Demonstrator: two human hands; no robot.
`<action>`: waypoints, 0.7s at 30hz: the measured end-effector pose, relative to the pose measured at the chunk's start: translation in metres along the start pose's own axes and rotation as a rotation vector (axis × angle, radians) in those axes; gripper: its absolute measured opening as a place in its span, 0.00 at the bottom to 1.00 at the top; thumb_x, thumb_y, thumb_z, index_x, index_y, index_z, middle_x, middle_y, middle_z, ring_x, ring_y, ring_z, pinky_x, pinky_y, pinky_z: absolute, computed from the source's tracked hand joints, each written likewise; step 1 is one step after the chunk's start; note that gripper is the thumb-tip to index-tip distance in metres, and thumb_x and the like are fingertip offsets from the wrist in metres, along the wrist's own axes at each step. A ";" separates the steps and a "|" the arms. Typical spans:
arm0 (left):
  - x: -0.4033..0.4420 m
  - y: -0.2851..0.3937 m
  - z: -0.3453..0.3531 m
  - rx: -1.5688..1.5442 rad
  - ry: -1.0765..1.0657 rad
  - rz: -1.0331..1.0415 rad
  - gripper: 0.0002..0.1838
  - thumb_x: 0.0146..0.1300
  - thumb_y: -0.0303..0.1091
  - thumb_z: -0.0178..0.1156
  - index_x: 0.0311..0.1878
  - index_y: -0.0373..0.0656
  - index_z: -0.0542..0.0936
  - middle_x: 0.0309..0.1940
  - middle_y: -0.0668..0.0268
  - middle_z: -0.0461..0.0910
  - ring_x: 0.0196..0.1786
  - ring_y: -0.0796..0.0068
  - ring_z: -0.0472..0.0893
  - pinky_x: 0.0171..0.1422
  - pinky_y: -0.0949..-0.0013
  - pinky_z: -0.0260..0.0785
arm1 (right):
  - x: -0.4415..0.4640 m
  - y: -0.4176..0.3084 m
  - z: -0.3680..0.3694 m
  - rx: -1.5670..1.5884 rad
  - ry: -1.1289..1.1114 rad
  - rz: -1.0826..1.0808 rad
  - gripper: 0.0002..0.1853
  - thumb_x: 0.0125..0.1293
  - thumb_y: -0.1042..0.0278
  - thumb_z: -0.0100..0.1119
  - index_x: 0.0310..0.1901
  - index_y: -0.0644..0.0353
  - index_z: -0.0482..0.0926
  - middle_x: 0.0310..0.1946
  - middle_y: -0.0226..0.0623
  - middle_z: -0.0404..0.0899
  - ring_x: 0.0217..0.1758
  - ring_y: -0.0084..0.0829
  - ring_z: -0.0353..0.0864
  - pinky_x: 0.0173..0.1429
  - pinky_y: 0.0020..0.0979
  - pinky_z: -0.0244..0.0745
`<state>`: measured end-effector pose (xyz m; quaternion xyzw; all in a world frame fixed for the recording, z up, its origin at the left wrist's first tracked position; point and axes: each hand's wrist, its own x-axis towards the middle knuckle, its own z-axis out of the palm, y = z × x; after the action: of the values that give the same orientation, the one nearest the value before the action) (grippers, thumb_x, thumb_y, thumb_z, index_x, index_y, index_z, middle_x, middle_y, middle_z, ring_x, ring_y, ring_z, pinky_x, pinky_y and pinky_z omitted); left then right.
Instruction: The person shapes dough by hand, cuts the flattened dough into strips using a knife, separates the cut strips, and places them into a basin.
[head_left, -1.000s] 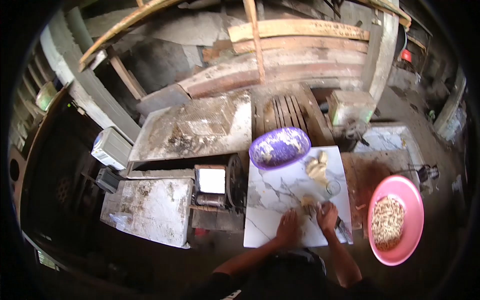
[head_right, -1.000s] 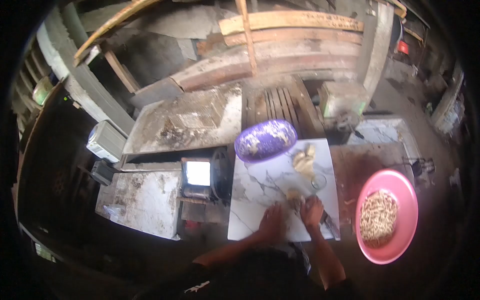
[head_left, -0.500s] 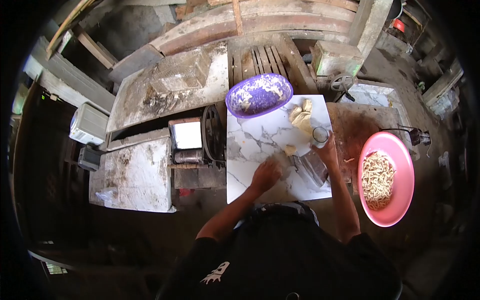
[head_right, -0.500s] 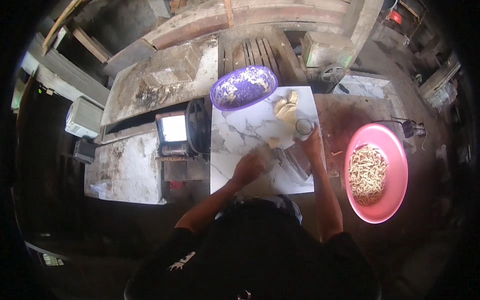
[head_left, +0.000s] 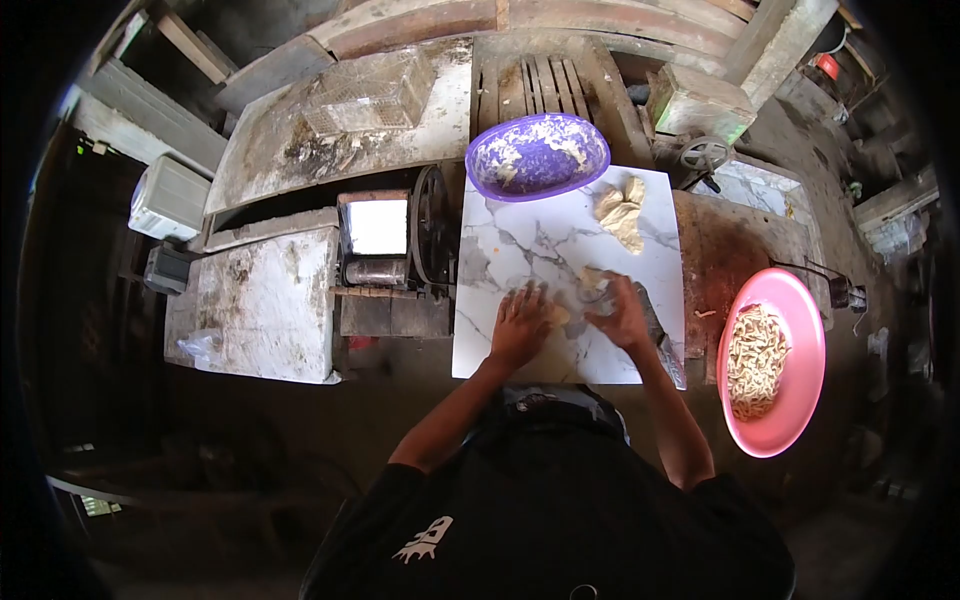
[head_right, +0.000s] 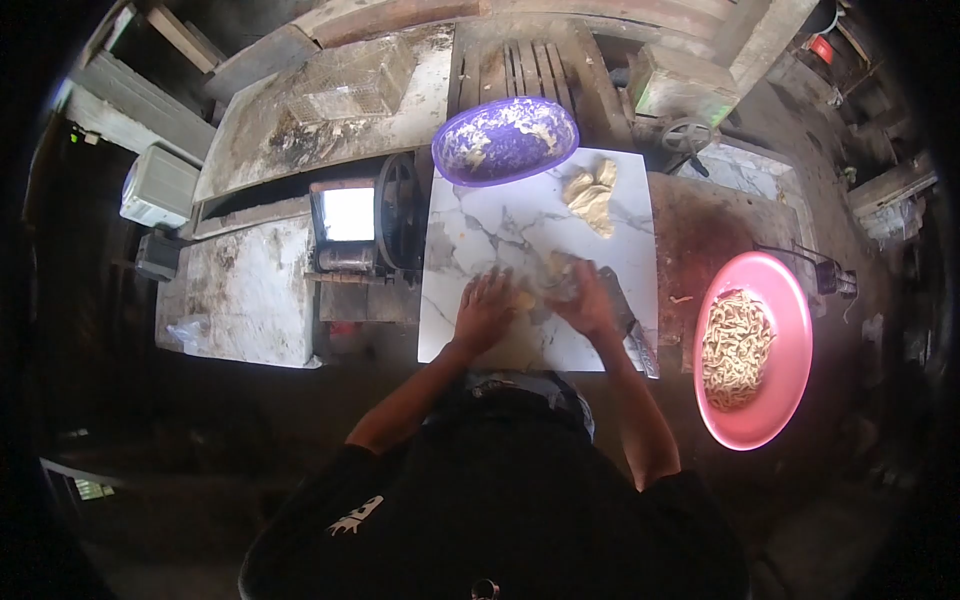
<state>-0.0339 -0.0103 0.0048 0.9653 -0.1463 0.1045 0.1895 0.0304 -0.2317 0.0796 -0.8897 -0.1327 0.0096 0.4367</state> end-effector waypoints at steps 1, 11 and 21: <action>-0.002 0.000 -0.003 -0.041 -0.029 -0.022 0.31 0.61 0.43 0.62 0.68 0.53 0.69 0.71 0.60 0.62 0.74 0.55 0.60 0.76 0.45 0.49 | -0.003 -0.010 0.007 -0.184 -0.111 -0.036 0.39 0.44 0.66 0.74 0.61 0.58 0.68 0.49 0.44 0.71 0.56 0.43 0.72 0.60 0.40 0.70; -0.030 -0.016 -0.016 -0.201 0.185 -0.152 0.30 0.58 0.40 0.64 0.64 0.41 0.71 0.67 0.58 0.68 0.70 0.55 0.65 0.75 0.50 0.52 | -0.008 -0.049 0.061 -0.584 -0.360 -0.063 0.38 0.52 0.52 0.69 0.63 0.58 0.68 0.60 0.45 0.68 0.64 0.47 0.69 0.66 0.48 0.63; -0.036 0.033 -0.009 -0.370 -0.148 0.253 0.31 0.59 0.45 0.61 0.62 0.34 0.73 0.65 0.53 0.67 0.69 0.55 0.64 0.76 0.54 0.54 | 0.020 -0.014 0.077 -0.528 -0.256 -0.121 0.26 0.76 0.57 0.34 0.69 0.62 0.65 0.69 0.47 0.65 0.75 0.47 0.57 0.77 0.44 0.50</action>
<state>-0.0794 -0.0277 0.0146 0.8931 -0.2962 0.0278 0.3375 0.0367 -0.1590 0.0448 -0.9545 -0.2376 0.0606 0.1699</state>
